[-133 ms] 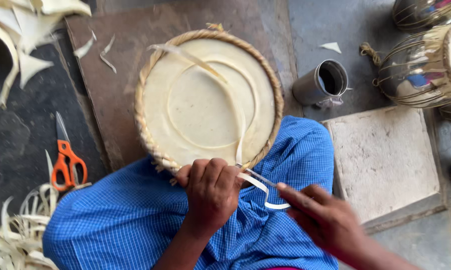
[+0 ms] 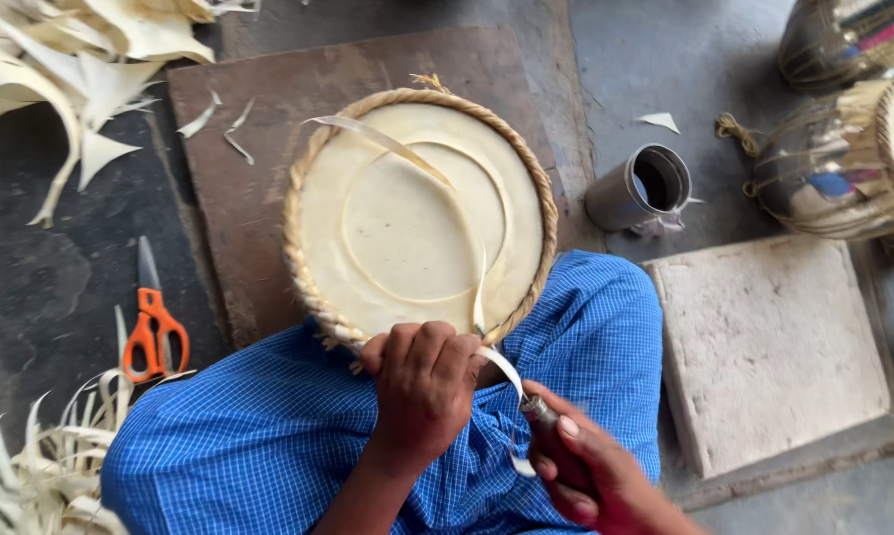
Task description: The person is repairing the rim of a drum by using a metal pick tool to tuck a thin strip of hide into the woven braiding and then using scissors to trim the excess material.
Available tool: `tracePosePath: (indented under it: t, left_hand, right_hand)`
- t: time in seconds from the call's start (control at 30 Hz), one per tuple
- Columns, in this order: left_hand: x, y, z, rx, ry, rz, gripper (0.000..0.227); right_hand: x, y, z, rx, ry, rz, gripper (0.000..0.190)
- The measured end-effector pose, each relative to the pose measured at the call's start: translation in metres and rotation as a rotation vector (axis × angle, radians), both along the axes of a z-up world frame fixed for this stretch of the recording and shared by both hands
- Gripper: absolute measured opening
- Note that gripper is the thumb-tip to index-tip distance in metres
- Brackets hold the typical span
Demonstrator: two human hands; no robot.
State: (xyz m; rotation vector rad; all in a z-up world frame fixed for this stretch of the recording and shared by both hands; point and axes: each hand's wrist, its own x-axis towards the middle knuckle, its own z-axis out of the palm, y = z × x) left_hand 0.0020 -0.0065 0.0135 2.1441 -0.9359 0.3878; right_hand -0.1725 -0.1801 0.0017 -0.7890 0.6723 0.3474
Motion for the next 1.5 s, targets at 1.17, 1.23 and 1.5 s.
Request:
tracePosePath:
  t: [1.17,1.23,1.5]
  left_hand:
    - [0.033,-0.041,0.016,-0.068,-0.101,0.133,0.018]
    - [0.028,-0.043,0.015,-0.063,0.025,0.194,0.027]
    - [-0.043,-0.039,0.009,-0.369,0.737,-0.244,0.018]
  right_hand:
    - [-0.029,-0.076,-0.053,-0.382,-0.338,0.344,0.024]
    - [-0.036,-0.079,-0.067,-0.427,-0.235,0.193,0.024]
    - [0.031,-0.049,0.007,-0.648,-0.537,0.102,0.021]
